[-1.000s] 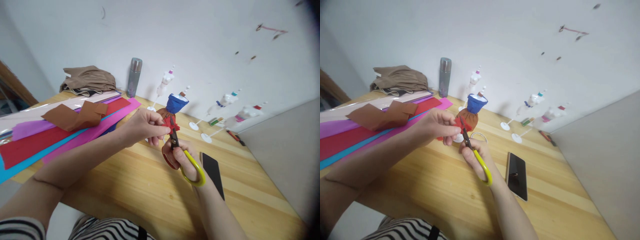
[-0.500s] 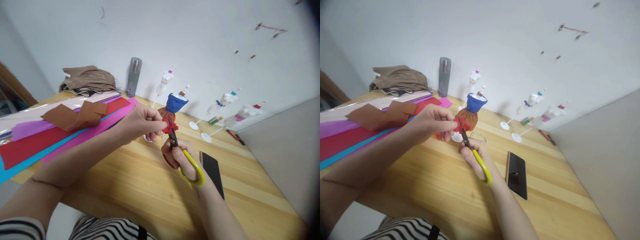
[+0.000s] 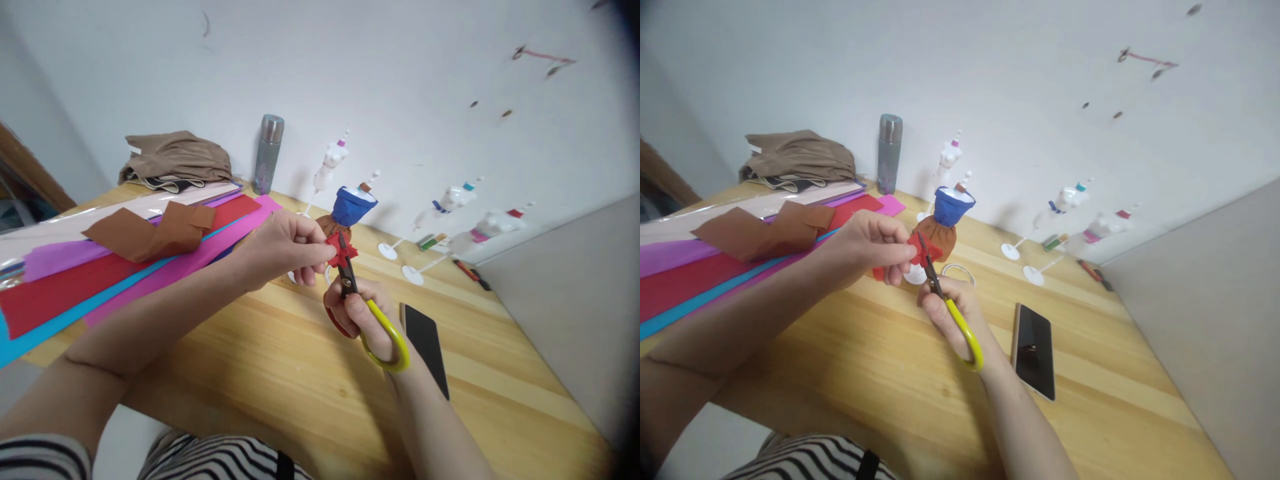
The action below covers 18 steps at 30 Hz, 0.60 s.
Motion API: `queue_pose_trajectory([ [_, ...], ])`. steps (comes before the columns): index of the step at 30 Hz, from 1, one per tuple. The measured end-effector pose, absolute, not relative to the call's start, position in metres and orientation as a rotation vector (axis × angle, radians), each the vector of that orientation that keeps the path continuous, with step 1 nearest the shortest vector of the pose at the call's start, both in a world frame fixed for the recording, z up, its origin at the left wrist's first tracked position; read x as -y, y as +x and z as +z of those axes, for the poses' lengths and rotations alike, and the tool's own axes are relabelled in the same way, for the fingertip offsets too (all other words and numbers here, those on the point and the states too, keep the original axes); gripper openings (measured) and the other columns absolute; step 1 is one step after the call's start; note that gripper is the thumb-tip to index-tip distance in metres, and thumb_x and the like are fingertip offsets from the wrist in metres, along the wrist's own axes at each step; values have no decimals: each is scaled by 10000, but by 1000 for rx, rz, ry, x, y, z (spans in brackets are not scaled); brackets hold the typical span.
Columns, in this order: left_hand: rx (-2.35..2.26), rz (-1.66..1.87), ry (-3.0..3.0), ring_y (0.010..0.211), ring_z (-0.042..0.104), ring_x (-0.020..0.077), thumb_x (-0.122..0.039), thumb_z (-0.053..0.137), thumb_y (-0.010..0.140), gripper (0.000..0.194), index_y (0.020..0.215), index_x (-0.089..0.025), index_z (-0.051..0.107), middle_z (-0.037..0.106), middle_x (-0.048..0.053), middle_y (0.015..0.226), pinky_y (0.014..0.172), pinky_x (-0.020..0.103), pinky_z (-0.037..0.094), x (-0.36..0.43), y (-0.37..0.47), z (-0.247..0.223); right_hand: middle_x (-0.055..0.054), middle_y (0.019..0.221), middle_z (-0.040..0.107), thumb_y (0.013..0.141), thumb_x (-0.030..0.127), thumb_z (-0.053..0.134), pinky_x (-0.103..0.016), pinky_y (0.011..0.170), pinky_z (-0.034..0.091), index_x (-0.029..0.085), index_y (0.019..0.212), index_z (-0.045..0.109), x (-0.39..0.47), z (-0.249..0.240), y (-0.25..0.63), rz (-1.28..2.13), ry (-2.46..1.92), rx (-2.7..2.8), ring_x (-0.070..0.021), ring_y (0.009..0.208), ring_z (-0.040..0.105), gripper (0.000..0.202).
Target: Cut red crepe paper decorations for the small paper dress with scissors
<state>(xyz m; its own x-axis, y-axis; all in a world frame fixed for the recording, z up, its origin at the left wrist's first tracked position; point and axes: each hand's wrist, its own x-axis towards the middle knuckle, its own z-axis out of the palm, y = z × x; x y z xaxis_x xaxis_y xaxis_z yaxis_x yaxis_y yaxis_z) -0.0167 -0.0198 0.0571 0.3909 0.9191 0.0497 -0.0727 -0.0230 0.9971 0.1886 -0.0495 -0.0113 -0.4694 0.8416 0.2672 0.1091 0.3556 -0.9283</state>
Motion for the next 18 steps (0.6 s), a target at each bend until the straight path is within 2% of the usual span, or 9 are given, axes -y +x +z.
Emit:
queue_pose_trajectory([
  [10,-868,938,1360,395,573,60,-60,651,819,298,530,-133,631,613,-8,424,414,122,444,22,-17,58,40,565,400,975,694,573,-287,466,235,219,752,557,49,-12,189,1175,-835,1816,-122,497,338,525],
  [18,-792,964,1354,402,582,68,-96,693,766,236,540,-136,638,617,-10,435,420,134,452,20,-17,52,45,572,398,979,681,584,-276,455,226,218,754,559,49,-10,188,1183,-802,1808,-115,496,326,515],
])
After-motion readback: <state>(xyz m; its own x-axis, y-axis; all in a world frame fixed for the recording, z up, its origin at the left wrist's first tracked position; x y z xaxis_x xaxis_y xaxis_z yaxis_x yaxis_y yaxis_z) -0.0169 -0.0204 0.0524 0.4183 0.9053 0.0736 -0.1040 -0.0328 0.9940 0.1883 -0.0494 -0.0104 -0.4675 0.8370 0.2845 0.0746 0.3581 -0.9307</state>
